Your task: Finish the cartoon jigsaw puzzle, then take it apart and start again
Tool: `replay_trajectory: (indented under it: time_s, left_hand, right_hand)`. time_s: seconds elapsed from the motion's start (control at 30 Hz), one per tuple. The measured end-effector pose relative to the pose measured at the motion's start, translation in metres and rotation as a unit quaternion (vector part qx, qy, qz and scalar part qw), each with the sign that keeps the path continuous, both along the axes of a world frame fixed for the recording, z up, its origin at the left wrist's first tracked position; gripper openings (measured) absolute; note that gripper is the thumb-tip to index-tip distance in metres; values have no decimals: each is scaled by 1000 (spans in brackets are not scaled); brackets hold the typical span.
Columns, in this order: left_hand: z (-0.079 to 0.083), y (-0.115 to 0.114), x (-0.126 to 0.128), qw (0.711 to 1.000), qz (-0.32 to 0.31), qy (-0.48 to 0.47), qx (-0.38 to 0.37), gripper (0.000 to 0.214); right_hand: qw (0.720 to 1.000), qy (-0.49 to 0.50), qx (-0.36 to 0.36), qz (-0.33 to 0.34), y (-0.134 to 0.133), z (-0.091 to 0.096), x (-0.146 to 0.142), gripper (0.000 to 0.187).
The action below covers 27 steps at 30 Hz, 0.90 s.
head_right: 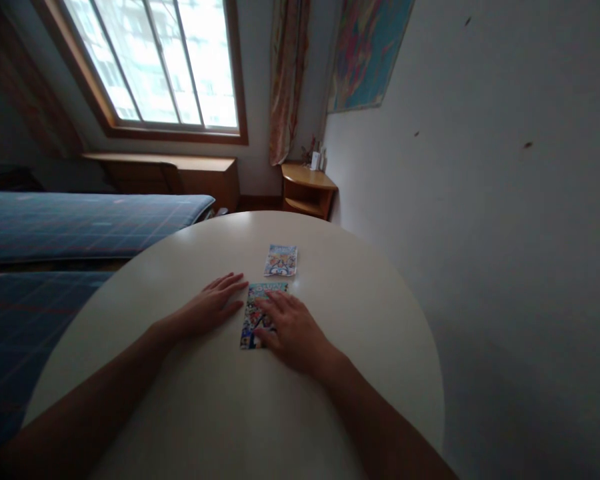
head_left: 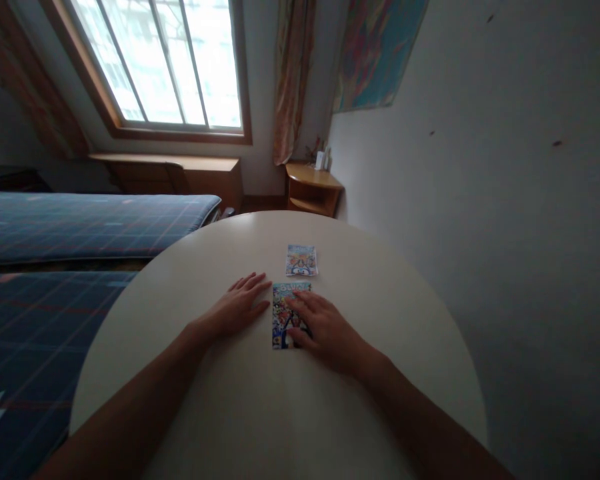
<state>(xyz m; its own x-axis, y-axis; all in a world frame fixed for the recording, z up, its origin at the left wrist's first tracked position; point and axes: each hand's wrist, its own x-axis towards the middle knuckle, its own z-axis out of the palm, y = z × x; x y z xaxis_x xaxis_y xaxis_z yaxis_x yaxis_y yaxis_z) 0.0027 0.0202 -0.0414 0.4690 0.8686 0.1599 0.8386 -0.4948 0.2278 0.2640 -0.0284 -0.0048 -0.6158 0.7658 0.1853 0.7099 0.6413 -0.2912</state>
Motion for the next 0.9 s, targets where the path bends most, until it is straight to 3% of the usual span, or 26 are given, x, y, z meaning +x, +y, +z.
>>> replay_trajectory:
  time_s: [0.13,0.33,0.63,0.77,0.9]
  left_hand:
    - [-1,1,-1,1000,3,1,1,52]
    - [0,0,0,1000,5,1,-4,53]
    - [0,1,-1,1000,6,2,-16,55]
    - [3,0,1,1000,10,1,-14,55]
    - [6,-3,3,1000,17,6,-19,53]
  right_hand:
    - [994,-52,-73,58,-17,-4,-16,69]
    - [989,-103,-108,-9,-3,-5,13,68]
    - [968,-156,-118,-154,42,-9,76,69]
    - [973,-157,-88,-146,73,-11,93,76]
    - [985,-125,-54,-102,101,-12,111,68]
